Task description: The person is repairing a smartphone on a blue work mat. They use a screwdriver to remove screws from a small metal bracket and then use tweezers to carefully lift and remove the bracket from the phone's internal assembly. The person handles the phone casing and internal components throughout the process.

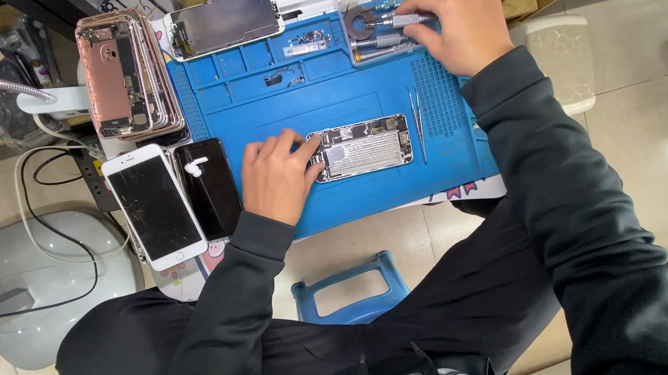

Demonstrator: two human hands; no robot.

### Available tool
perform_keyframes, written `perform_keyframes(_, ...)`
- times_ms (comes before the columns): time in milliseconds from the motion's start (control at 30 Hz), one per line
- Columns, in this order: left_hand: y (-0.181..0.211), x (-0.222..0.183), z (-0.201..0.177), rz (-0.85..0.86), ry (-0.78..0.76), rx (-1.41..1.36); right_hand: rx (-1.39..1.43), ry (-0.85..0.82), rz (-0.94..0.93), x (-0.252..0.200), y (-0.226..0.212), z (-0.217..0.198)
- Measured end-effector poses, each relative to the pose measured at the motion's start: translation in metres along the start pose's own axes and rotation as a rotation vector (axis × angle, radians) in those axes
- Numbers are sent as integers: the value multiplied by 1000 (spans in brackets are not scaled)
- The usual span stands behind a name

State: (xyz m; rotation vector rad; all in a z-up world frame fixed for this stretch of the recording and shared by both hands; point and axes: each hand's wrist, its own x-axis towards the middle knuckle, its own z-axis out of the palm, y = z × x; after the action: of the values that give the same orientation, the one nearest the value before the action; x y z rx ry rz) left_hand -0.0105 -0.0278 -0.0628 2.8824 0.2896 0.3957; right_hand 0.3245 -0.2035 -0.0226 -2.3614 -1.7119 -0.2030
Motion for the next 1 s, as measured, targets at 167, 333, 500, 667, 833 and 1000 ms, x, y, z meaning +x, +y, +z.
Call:
perform_keyframes(167,0,2,1,16,-1,60,-27,-43,29,1,-2,0)
perform_keyframes(333,1,2,4,-18,-74,103,-70,-76,54,-2,-6,0)
perform_keyframes(500,6,0,4,-94,-171,67,-97,65,10,-7,-34,-23)
perform_keyframes(667,-1,-2,-1,-104,-90,23,137,-283,-161,-10,-111,-49)
perform_keyframes(833,-6,-1,-27,-145,49,-46,94,-480,-157,-20,-143,-36)
perform_keyframes(1000,-8,0,-54,-177,154,-189,-31,-326,-257,-20,-147,-22)
